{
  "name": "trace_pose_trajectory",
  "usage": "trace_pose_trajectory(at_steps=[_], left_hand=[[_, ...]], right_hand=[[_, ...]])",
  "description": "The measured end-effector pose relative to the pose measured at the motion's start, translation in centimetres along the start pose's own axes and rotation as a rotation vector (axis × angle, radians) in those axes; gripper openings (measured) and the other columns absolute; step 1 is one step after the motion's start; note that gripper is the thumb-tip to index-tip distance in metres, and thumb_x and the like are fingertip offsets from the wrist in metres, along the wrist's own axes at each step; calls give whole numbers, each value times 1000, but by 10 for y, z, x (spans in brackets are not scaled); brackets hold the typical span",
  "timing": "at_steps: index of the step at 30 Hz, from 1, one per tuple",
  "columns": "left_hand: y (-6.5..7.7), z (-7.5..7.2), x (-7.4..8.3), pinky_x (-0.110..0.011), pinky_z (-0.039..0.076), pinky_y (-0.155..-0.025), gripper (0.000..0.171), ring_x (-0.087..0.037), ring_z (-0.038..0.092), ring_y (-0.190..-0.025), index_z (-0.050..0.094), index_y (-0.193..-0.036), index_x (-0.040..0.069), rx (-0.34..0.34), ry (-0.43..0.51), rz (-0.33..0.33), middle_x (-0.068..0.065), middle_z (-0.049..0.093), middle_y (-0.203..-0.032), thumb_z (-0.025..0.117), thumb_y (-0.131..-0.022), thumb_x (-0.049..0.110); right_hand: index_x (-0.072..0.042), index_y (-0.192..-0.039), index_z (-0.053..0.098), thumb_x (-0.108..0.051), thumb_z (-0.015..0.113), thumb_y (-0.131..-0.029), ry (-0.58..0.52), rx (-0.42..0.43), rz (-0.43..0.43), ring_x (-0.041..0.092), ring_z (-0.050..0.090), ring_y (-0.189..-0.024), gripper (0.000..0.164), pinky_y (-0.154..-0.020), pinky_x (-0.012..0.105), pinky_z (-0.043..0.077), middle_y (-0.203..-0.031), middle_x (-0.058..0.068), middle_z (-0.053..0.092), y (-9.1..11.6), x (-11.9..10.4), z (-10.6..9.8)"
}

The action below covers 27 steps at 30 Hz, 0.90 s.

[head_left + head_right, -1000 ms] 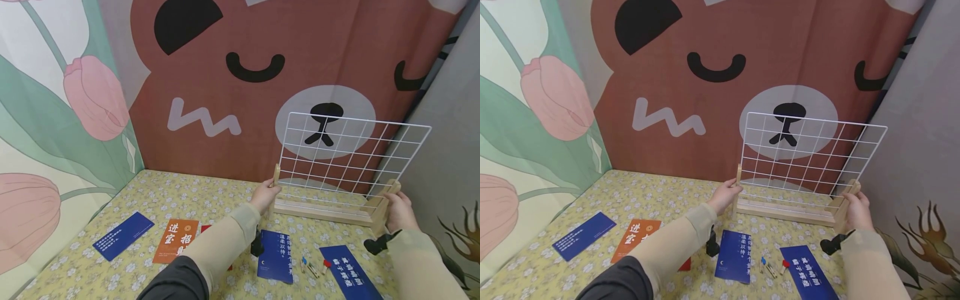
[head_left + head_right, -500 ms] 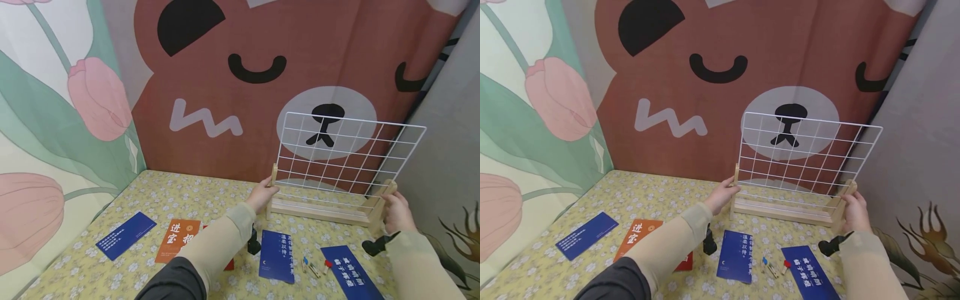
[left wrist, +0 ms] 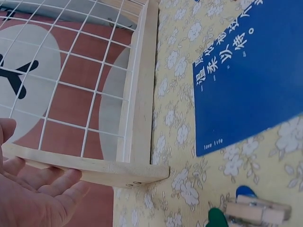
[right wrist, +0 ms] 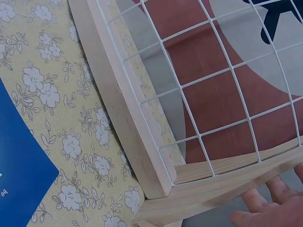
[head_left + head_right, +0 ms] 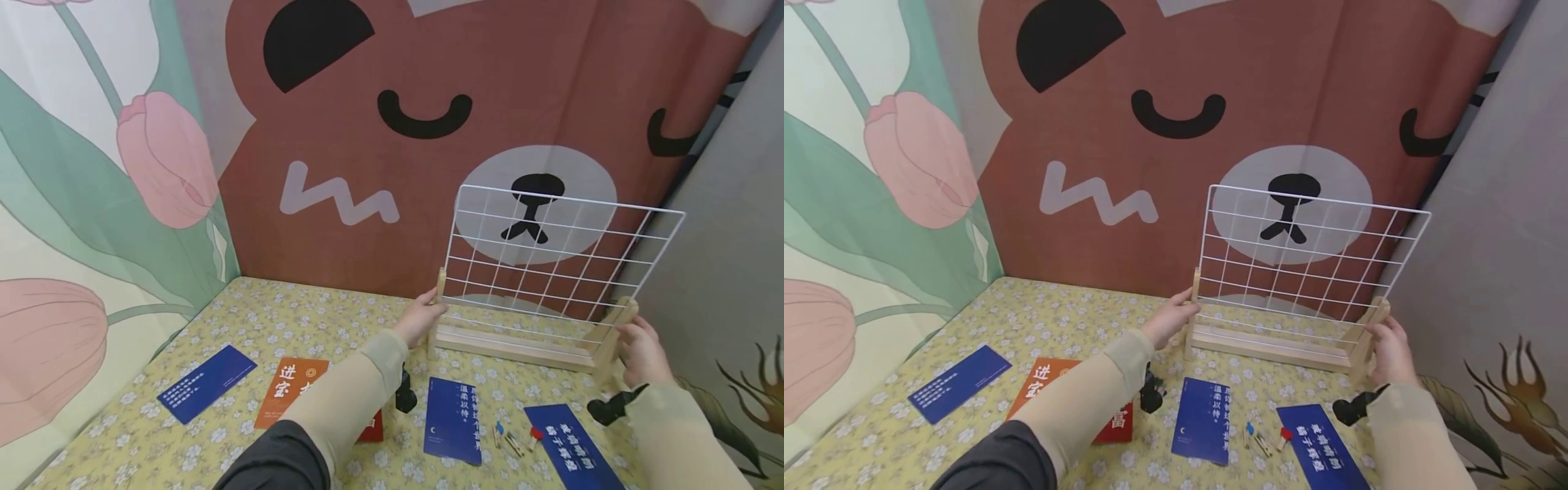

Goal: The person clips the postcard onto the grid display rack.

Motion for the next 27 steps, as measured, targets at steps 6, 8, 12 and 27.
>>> trace_pose_trajectory(at_steps=[6, 8, 12, 27], left_hand=[[1, -14, -2, -53, 28, -109, 62, -34, 30, -139, 29, -152, 22, 15, -1, 5, -10, 29, -155, 56, -97, 31], [1, -18, -3, -53, 28, -109, 62, -34, 31, -139, 29, -152, 22, 22, 6, 0, -10, 30, -154, 56, -97, 30], [2, -26, -3, -55, 27, -109, 62, -35, 30, -139, 29, -152, 23, 24, 20, -1, -11, 30, -154, 57, -97, 30], [9, -59, -5, -54, 27, -109, 62, -35, 25, -141, 24, -154, 19, 45, -7, 1, -12, 24, -156, 53, -99, 25]], right_hand=[[-35, -153, -6, -26, 39, -100, 20, -30, -5, 18, -8, -144, 70, -110, 45, -17, -157, -16, -8, 2, 3, 10], [-34, -153, -7, -26, 38, -100, 32, -39, -9, 19, -7, -144, 70, -109, 46, -18, -158, -14, -7, 3, 4, 14], [-34, -153, -7, -27, 37, -101, 49, -56, -7, 20, -5, -145, 69, -109, 47, -19, -159, -9, -5, 5, 6, 21], [-26, -154, -7, -22, 33, -101, 134, -149, -47, 28, 0, -145, 67, -112, 42, -16, -160, 3, -5, 18, 10, 51]])
Point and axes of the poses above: each hand's wrist, its own y-axis away from the middle knuckle, its own z-axis out of the palm, x = y × z, the point moved 6 cm from there along -y, towards the middle knuckle
